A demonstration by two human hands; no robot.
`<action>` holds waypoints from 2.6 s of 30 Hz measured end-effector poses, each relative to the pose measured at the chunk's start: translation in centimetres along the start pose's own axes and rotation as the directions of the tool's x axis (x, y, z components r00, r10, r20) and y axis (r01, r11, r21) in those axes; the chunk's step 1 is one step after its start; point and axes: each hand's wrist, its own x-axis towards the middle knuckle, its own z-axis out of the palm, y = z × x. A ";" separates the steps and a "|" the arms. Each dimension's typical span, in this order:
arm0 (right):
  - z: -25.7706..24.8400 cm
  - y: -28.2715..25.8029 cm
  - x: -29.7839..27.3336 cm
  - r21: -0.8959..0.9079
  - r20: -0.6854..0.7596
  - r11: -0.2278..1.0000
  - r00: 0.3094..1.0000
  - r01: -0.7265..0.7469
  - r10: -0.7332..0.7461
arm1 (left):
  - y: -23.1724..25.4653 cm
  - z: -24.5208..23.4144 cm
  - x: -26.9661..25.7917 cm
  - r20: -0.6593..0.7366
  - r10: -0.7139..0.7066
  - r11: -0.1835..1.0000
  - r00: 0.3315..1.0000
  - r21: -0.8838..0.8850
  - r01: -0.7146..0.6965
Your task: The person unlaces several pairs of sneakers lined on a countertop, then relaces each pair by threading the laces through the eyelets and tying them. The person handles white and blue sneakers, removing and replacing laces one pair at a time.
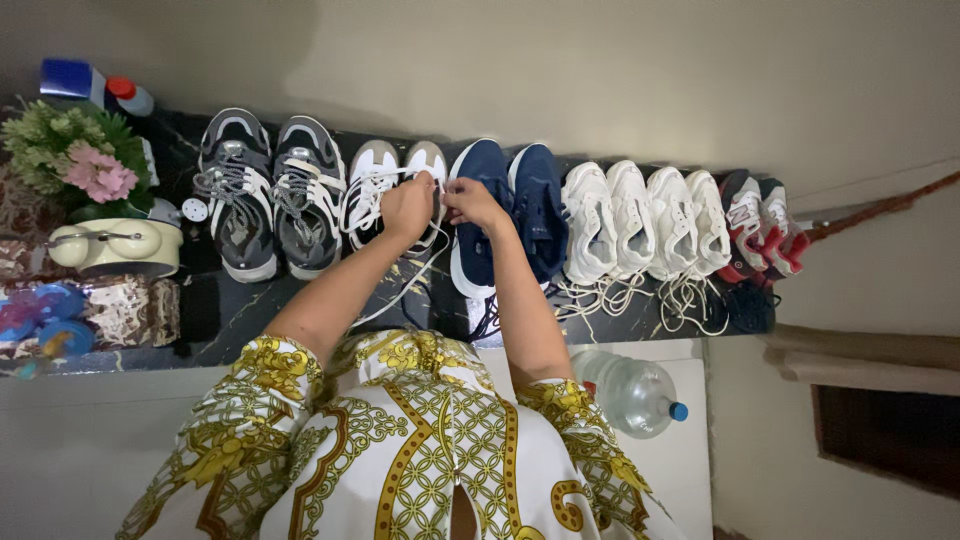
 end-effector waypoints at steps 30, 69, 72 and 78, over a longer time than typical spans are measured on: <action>0.9 -0.8 2.8 0.253 -0.416 0.891 0.874 0.377 -0.251 | 0.7 -4.1 -2.3 0.031 0.245 0.928 0.969 0.282 -0.243; 0.3 -3.2 -3.8 -0.782 -0.173 0.591 0.843 0.196 -0.509 | 5.0 -11.9 -0.4 -0.033 0.238 0.951 0.971 0.209 -0.226; 0.2 -3.0 -3.8 -0.750 -0.191 0.620 0.822 0.230 -0.536 | 4.4 -11.1 -1.7 0.160 -0.035 0.927 0.986 0.374 -0.028; 0.0 -2.7 -3.2 -0.612 -0.247 0.743 0.827 0.270 -0.504 | 4.6 -6.3 -3.9 0.239 -0.200 0.806 0.950 0.592 0.020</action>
